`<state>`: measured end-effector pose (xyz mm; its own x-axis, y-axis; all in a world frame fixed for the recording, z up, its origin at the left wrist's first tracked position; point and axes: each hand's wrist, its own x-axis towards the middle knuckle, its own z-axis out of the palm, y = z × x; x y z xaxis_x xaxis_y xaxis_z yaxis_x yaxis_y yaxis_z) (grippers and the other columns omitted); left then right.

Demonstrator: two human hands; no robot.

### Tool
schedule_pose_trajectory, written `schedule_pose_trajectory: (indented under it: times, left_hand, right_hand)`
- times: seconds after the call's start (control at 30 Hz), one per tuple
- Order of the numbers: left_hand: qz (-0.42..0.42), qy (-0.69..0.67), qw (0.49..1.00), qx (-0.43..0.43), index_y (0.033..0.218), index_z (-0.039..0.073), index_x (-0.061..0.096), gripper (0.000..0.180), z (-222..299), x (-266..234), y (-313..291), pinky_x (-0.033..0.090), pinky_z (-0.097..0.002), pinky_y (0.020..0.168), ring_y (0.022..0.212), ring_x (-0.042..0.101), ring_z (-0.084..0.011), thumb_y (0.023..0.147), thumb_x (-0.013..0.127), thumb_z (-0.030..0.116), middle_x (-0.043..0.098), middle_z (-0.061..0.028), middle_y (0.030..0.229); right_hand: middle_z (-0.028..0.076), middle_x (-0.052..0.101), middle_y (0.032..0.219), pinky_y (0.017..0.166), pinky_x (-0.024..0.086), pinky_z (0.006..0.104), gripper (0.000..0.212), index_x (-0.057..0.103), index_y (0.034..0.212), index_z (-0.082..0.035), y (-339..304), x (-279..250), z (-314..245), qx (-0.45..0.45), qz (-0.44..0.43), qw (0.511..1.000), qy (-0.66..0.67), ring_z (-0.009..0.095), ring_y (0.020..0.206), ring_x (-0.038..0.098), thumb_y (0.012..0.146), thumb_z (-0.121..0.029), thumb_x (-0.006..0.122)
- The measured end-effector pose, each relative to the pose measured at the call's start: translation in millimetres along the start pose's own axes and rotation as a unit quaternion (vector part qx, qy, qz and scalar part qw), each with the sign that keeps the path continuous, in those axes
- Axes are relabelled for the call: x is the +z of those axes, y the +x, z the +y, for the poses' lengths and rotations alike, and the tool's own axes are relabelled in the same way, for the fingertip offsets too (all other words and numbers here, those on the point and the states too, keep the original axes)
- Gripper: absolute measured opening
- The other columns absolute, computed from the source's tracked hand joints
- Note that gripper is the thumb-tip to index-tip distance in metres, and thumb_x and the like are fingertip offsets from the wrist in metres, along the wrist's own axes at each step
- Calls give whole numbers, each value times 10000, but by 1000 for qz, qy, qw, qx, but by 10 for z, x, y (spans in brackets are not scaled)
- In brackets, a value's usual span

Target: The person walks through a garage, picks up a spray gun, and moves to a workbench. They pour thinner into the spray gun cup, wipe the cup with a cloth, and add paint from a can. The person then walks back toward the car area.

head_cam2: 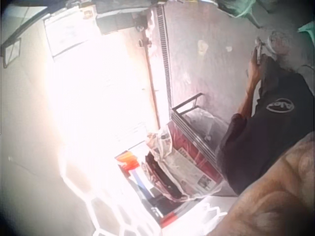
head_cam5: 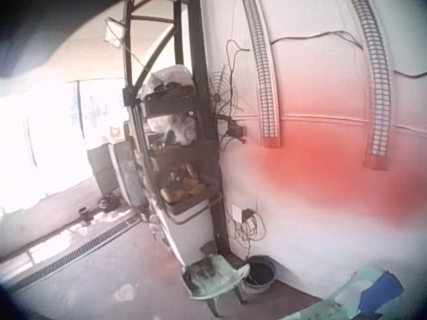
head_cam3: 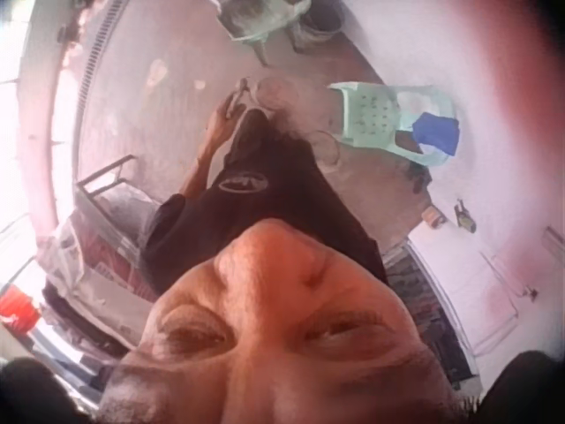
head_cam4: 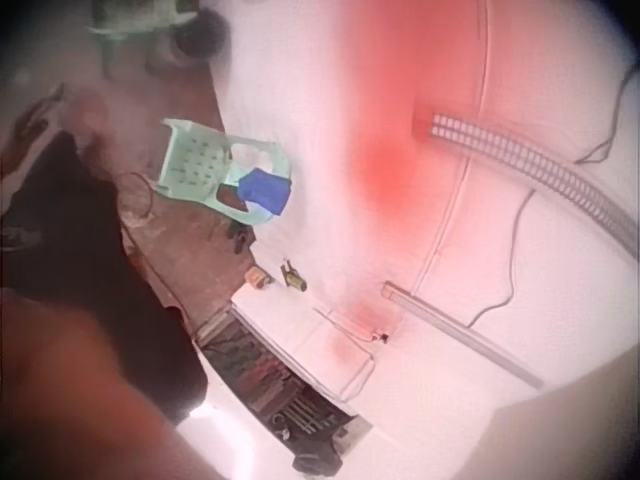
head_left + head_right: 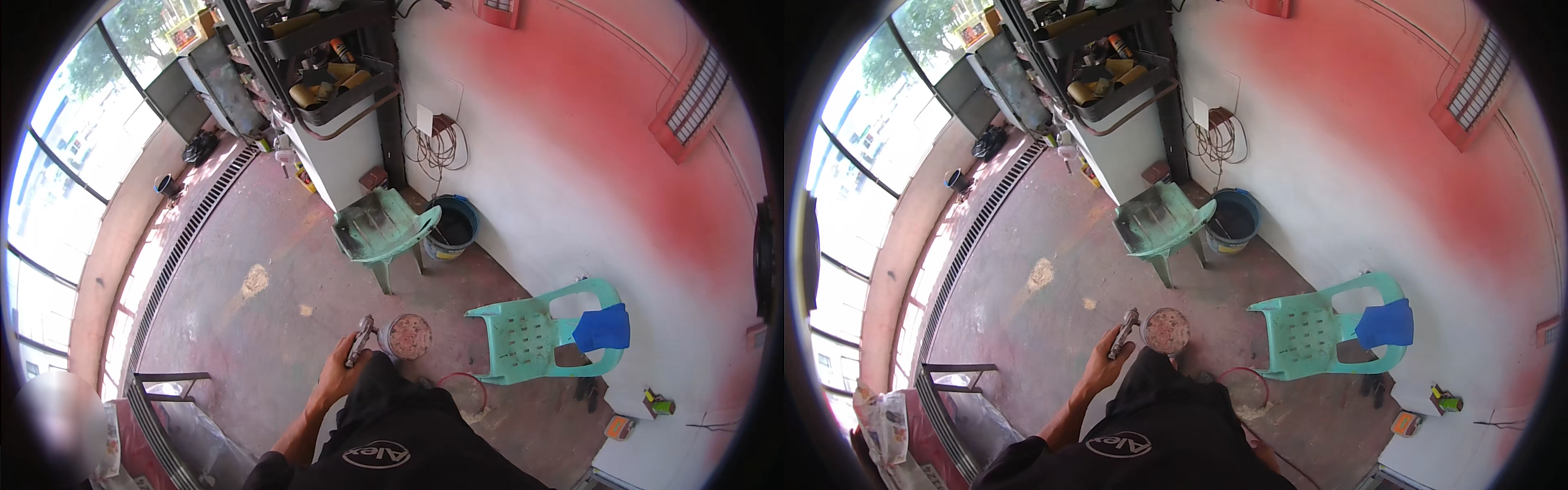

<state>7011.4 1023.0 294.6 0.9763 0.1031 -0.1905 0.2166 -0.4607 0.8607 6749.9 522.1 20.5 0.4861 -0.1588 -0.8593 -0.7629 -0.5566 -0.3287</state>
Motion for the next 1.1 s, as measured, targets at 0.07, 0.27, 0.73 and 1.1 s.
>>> schedule_pose_trajectory:
  times: [0.07, 0.27, 0.73, 1.1]
  left_hand:
    - [47, -42, 997, -46, 1418, 11, 601, 472, -236, -89, -233, 490, -408, 1017, 1168, 658, -339, 1020, 715, 238, 683, -208, 1223]
    - [135, -183, 963, -147, 1390, 31, 629, 396, -861, -477, -310, 487, -354, 997, 1098, 642, -205, 1056, 685, 236, 702, -126, 1184]
    - [262, -79, 943, -187, 1453, -11, 493, 552, -1766, -2917, 718, 534, -417, 855, 936, 665, -309, 1056, 691, 318, 675, -184, 1071]
    - [230, -151, 960, -56, 1396, 31, 488, 435, -1669, -4582, 2789, 542, -350, 830, 892, 649, -167, 1100, 639, 312, 619, -75, 1031]
  right_hand:
    - [86, 722, 994, 708, 565, 472, 287, 690, 1265, -112, 110, -317, -207, 78, 12, 995, 67, 263, 861, 733, 1057, -264, 562]
    - [58, 687, 985, 686, 549, 344, 248, 704, 1224, -78, 721, -1155, -1365, -14, 126, 947, 293, 208, 813, 690, 1038, -189, 583]
    - [192, 780, 1138, 917, 577, 391, 480, 692, 1343, -21, -141, 1827, -7268, -397, -97, 903, -129, 268, 1050, 754, 1025, -381, 690]
    - [195, 779, 1003, 881, 581, 446, 372, 733, 1262, -38, -358, 2650, -9440, -488, -7, 858, -158, 357, 949, 764, 1033, -321, 657]
